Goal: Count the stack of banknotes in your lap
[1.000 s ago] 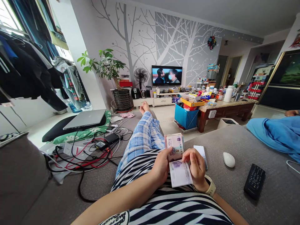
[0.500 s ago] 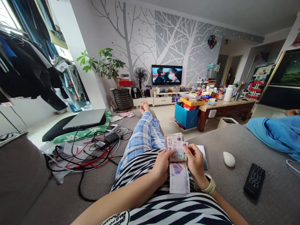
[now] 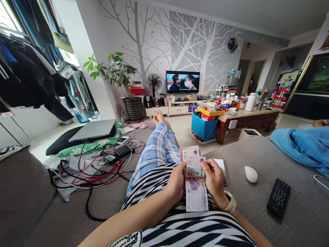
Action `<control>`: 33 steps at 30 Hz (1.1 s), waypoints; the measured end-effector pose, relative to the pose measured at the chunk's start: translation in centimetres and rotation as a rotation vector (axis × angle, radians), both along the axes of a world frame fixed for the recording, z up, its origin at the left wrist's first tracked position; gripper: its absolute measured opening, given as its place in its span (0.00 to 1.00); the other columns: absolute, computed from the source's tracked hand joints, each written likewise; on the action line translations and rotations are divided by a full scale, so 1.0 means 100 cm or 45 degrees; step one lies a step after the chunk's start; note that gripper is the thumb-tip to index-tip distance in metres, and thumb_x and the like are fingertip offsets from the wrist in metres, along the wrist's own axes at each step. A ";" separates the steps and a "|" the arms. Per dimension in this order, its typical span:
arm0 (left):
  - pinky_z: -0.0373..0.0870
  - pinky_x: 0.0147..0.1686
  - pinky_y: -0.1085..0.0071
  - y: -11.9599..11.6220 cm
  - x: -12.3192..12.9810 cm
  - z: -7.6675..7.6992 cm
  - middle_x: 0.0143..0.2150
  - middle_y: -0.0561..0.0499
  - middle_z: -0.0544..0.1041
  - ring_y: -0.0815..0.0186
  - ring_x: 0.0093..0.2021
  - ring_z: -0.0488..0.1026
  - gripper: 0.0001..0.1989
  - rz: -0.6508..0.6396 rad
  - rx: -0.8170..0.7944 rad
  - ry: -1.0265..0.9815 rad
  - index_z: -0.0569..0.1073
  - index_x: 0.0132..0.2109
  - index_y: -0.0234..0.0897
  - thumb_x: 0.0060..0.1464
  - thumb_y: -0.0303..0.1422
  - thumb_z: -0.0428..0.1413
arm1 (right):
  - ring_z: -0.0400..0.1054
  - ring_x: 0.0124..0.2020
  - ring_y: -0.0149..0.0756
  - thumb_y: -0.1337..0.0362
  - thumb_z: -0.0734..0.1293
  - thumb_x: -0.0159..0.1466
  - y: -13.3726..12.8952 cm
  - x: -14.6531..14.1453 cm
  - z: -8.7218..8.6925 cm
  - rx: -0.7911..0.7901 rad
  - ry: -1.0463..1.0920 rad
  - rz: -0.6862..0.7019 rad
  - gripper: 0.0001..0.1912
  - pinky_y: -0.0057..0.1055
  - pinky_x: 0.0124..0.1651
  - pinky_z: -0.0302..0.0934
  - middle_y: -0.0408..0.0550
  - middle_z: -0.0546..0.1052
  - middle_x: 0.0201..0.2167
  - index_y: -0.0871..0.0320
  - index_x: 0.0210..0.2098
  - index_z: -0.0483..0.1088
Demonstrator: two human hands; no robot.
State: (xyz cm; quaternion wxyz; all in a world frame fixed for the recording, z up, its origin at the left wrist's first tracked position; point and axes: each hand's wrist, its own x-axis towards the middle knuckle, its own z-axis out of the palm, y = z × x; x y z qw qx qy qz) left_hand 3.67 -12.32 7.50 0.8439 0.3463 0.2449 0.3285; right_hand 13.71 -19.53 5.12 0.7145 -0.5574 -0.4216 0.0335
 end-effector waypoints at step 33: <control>0.76 0.42 0.61 0.002 -0.001 -0.004 0.38 0.38 0.81 0.56 0.36 0.79 0.14 -0.065 0.074 0.016 0.76 0.40 0.27 0.52 0.35 0.56 | 0.61 0.24 0.28 0.55 0.63 0.67 -0.006 -0.004 -0.001 0.079 -0.041 0.064 0.16 0.24 0.28 0.55 0.42 0.69 0.22 0.60 0.28 0.68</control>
